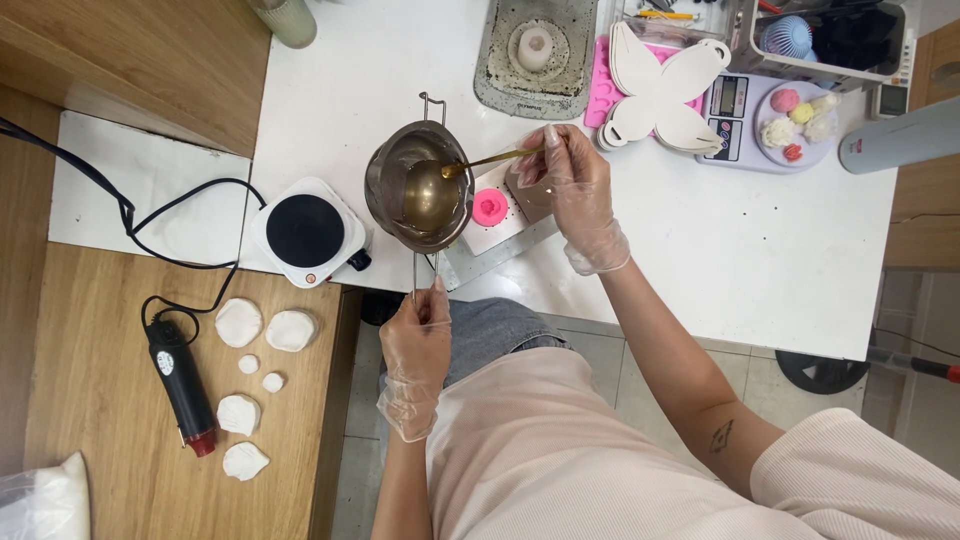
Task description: The recorder is melting wax in a small pot, stirring it, and using a heat gun on wax components as part of the candle-making process.
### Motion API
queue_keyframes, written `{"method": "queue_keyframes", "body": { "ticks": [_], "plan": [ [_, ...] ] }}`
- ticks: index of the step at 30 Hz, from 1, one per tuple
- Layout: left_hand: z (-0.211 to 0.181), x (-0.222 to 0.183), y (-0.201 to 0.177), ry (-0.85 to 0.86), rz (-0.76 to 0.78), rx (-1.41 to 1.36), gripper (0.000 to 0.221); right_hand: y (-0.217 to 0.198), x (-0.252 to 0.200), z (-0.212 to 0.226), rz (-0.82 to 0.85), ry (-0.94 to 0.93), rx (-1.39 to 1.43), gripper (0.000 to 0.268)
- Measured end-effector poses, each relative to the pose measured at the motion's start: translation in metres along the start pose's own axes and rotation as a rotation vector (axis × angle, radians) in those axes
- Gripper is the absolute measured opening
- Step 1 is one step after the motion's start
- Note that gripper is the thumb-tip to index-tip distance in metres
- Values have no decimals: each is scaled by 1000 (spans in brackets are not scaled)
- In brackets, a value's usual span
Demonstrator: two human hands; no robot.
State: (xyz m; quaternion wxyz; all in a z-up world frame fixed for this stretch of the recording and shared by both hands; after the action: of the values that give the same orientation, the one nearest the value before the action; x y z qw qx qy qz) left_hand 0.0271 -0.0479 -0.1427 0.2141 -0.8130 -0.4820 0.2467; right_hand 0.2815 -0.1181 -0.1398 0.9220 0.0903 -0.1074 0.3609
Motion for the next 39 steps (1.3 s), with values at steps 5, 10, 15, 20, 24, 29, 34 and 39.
{"method": "queue_keyframes", "body": {
  "ticks": [5,10,15,20,24,29,34,39],
  "plan": [
    [-3,-1,1,25,-35,89,38,2,-4,-7,-19,18,5,30],
    [-8,-1,2,17,-33,121,38,2,-7,-13,-28,28,34,29],
    [-12,-3,3,26,-29,145,36,0,-9,-17,-33,26,24,29],
    [-12,-4,4,48,-25,168,36,-3,-11,-21,-33,22,15,29],
    [-9,-3,7,99,-22,191,34,-6,-12,-27,-42,27,12,29],
    [-10,-3,8,65,-1,239,34,-7,-14,-27,-46,25,12,30],
    [-14,-4,6,135,-36,222,31,-9,-13,-28,-50,21,3,30],
    [-11,-4,9,130,-40,287,32,-10,-13,-27,-52,28,2,30]
  ]
}}
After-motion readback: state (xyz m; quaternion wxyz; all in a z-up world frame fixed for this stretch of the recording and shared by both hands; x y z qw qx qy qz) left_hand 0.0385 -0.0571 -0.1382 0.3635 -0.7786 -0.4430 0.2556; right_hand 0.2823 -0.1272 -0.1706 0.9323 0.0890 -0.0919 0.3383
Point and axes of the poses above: each hand's wrist, its own x-axis towards the middle knuckle, its own y-axis out of the palm, z = x × y, the point moved 5 cm from there along x, towards the middle knuckle, and after that the axes turned 10 degrees about -y, right-handed, at the moved point
